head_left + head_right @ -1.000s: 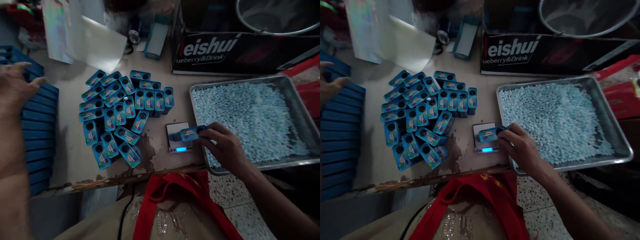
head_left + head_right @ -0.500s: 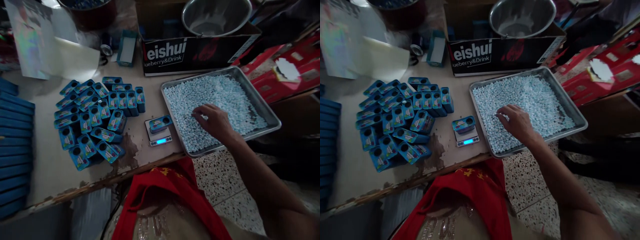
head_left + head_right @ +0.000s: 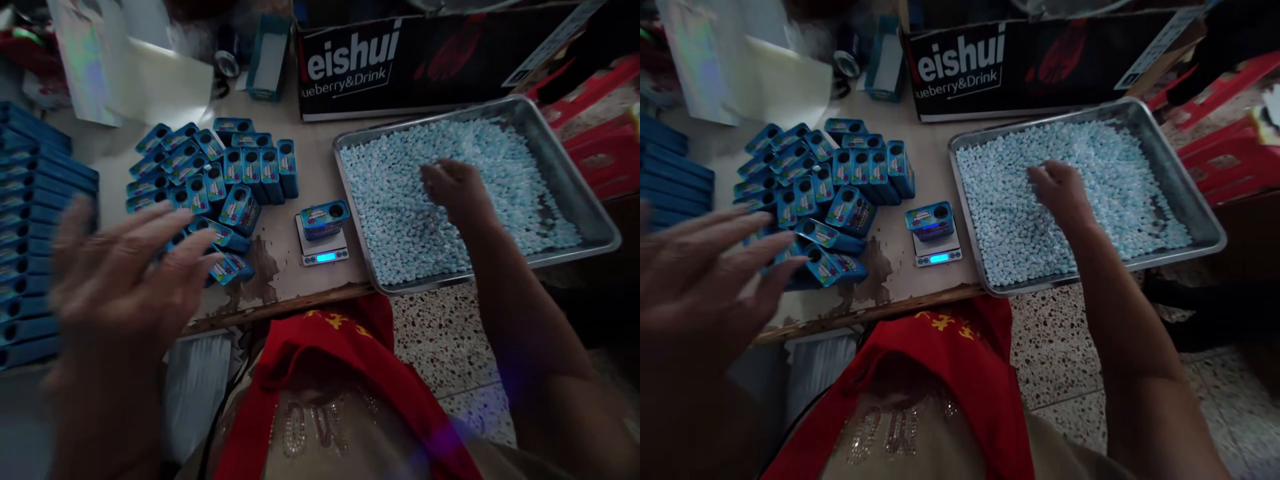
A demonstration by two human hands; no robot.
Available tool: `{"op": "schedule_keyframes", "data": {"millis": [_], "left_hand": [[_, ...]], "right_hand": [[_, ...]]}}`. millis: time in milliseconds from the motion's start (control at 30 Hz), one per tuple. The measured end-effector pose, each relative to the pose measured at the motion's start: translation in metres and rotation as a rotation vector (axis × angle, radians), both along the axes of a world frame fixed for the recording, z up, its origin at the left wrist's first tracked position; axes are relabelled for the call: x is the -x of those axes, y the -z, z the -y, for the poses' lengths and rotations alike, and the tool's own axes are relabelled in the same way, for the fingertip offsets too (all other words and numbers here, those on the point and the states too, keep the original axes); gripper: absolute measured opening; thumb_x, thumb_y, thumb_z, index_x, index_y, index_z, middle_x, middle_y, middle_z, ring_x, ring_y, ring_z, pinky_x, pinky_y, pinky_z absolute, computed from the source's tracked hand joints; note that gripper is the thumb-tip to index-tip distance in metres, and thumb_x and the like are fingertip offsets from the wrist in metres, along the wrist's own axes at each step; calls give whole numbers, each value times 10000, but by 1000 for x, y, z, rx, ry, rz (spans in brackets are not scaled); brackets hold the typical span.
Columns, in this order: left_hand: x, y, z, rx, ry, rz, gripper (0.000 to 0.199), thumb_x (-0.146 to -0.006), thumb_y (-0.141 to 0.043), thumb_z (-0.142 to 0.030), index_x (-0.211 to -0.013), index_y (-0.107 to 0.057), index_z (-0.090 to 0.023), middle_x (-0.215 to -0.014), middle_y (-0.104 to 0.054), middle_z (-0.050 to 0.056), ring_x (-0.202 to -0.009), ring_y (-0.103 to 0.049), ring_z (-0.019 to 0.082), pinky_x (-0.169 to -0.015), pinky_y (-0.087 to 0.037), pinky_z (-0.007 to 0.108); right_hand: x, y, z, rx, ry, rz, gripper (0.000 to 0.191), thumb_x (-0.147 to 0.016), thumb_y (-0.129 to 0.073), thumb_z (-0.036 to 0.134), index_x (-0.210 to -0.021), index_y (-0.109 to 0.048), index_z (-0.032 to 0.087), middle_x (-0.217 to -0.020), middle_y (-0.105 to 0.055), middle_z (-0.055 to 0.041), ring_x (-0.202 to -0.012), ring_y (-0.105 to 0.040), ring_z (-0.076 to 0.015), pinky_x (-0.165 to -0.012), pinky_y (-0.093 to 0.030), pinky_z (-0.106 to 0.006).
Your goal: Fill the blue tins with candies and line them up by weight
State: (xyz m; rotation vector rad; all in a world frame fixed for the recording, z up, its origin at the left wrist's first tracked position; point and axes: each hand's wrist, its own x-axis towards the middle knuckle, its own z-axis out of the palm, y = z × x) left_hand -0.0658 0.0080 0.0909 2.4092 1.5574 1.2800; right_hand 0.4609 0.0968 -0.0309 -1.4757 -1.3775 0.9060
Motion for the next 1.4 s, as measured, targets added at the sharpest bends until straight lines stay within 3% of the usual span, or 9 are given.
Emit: {"op": "schedule_keyframes", "data": {"millis": [100,267,367,500,633,833,1000,1200,1400], "left_hand": [[-49,24,3,-118,231,-247,591,-884,-1004,-288,-1428,-806,-411,-1414,-845,0,-1297,-834,330,-1420,-458,631],[-100,68,-9,180,211,24,412,-1045,-874,-380,-1439,-761,-342,-1385,-829,51,-1310,-814,298,-1294,-611,535],[-114,88,-11,314,185,212,645,-1039,-878,-507,-1596,-641,-284,-1510,-760,110,-1404,-762,311,-1268,-628,515],[-119,117,-13,415,156,380,873,-971,-948,-546,-1689,-513,-309,-1543,-722,131,-1446,-733,322,-1237,-640,520],[-129,141,-28,452,124,450,809,-919,-995,-472,-1586,-580,-281,-1469,-751,119,-1356,-775,299,-1130,-683,455],[-169,111,-58,364,200,254,395,-932,-956,-339,-1269,-773,-246,-1152,-828,52,-1051,-801,250,-994,-667,379],[-205,82,-74,235,337,187,391,-907,-969,-315,-1250,-791,-251,-1149,-837,64,-1065,-795,280,-1033,-649,420],[-229,90,-78,237,337,231,401,-890,-973,-277,-1242,-781,-253,-1156,-831,67,-1083,-796,292,-997,-644,418],[-238,95,-78,274,336,251,416,-883,-993,-296,-1237,-776,-262,-1179,-828,74,-1117,-790,300,-1022,-643,431]], "right_hand": [[-9,-9,17,175,21,-365,408,-1100,-646,573,-790,-562,321,-642,-447,21,-569,-215,-160,-569,-209,-369],[3,-19,32,213,45,-777,137,-963,-731,354,-875,-638,305,-845,-618,17,-613,-338,-131,-588,-261,-332],[15,-11,28,133,-1,-915,262,-814,-899,407,-885,-668,304,-883,-624,21,-652,-317,-136,-585,-269,-307],[32,-5,21,153,-12,-896,234,-907,-863,416,-832,-660,326,-744,-519,20,-647,-285,-168,-587,-237,-345],[56,-13,16,178,6,-991,315,-985,-831,369,-801,-583,308,-691,-459,33,-602,-343,-156,-538,-265,-309],[104,-44,6,192,141,-1250,310,-1110,-618,230,-835,-483,275,-790,-526,30,-577,-359,-118,-492,-327,-236],[131,-69,-2,-63,190,-1031,412,-1045,-771,533,-849,-506,284,-784,-500,17,-630,-414,-158,-539,-396,-302],[129,-69,1,-267,144,-722,500,-1051,-769,668,-803,-564,285,-767,-422,-2,-726,-488,-185,-691,-481,-340],[114,-60,-1,-132,160,-525,485,-1063,-671,800,-958,-668,326,-744,-365,3,-724,-506,-217,-658,-448,-364]]}}
